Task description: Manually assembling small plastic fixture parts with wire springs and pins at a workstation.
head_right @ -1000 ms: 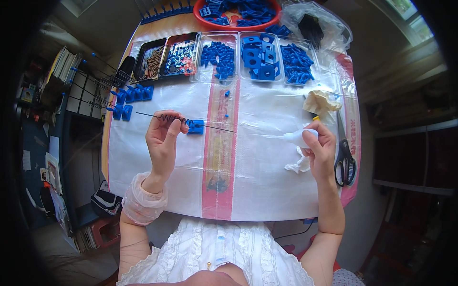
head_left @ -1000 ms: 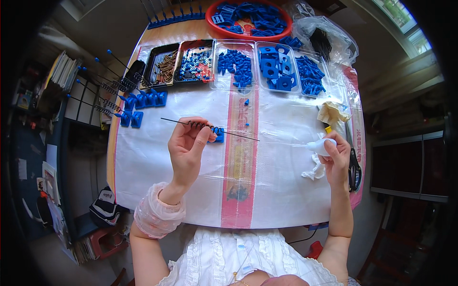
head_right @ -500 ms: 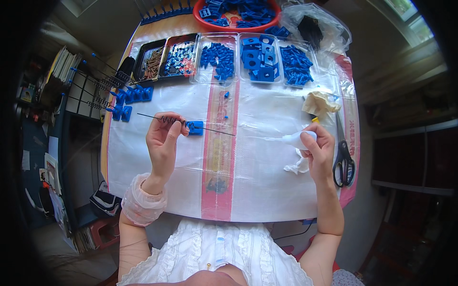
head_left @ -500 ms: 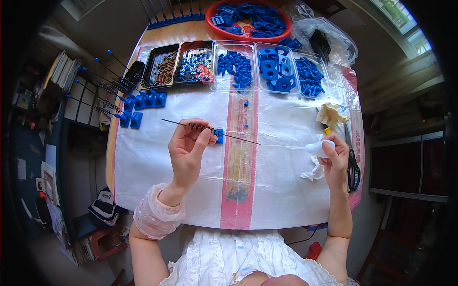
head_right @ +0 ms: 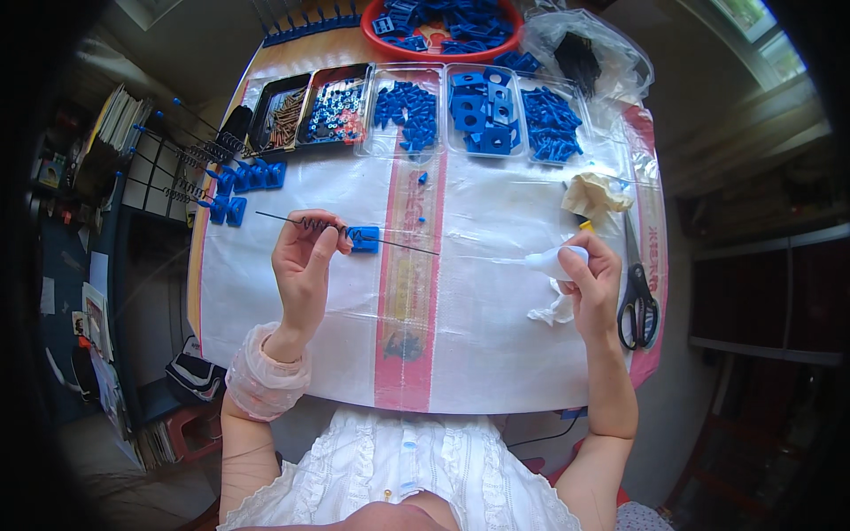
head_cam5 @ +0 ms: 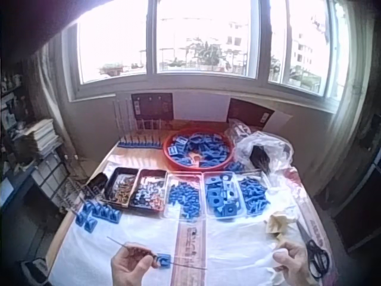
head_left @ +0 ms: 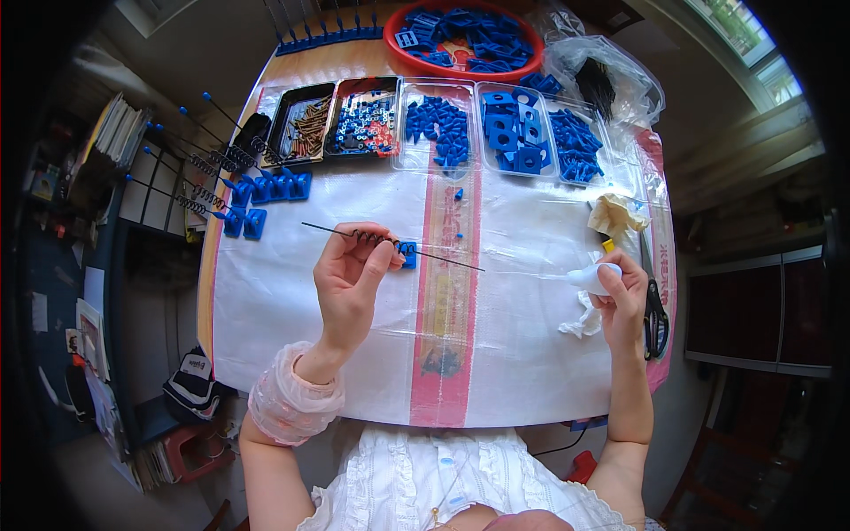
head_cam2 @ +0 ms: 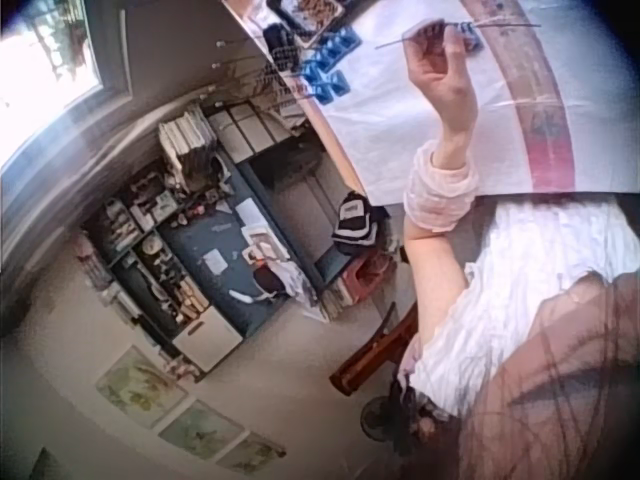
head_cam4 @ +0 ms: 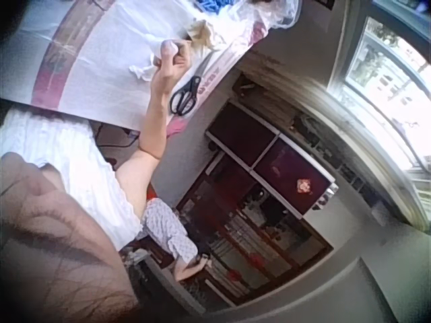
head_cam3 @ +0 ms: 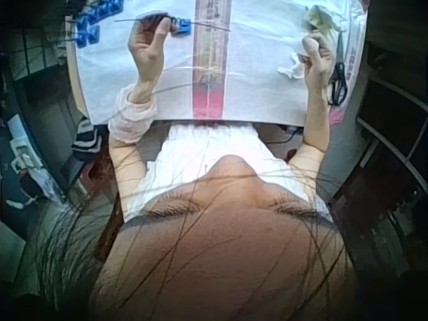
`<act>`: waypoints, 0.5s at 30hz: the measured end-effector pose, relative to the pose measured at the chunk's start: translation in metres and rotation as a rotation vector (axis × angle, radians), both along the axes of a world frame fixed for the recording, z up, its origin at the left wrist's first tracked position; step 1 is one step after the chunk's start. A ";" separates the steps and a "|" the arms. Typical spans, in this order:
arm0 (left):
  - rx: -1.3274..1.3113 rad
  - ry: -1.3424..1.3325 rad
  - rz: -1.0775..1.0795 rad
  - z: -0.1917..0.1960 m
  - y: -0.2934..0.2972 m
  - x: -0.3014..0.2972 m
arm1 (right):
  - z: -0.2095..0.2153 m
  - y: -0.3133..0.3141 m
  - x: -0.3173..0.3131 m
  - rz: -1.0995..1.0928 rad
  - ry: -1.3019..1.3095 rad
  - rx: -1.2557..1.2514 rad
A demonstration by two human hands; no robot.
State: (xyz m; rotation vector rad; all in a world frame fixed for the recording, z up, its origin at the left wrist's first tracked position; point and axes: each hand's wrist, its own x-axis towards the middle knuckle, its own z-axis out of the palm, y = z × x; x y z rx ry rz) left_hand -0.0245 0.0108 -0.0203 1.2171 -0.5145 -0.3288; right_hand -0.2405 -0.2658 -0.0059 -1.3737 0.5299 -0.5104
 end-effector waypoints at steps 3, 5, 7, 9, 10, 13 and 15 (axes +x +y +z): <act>-0.017 0.012 -0.001 -0.002 0.001 0.001 | 0.000 0.000 0.000 0.000 -0.010 0.006; -0.017 0.011 -0.001 -0.001 0.001 0.001 | -0.001 0.001 0.000 -0.006 -0.015 0.008; 0.000 -0.002 -0.002 0.001 0.001 0.001 | 0.001 0.002 0.002 -0.007 -0.018 0.010; -0.024 0.006 0.005 0.000 0.001 0.001 | 0.000 0.005 0.003 -0.011 -0.016 0.007; -0.036 0.009 0.008 0.001 0.002 0.001 | -0.001 0.006 0.003 -0.014 -0.014 0.004; -0.038 0.013 0.013 0.001 0.002 0.003 | -0.004 0.007 0.003 -0.021 -0.010 -0.006; -0.032 0.011 0.015 0.001 0.002 0.004 | -0.004 0.007 0.003 -0.019 -0.014 -0.008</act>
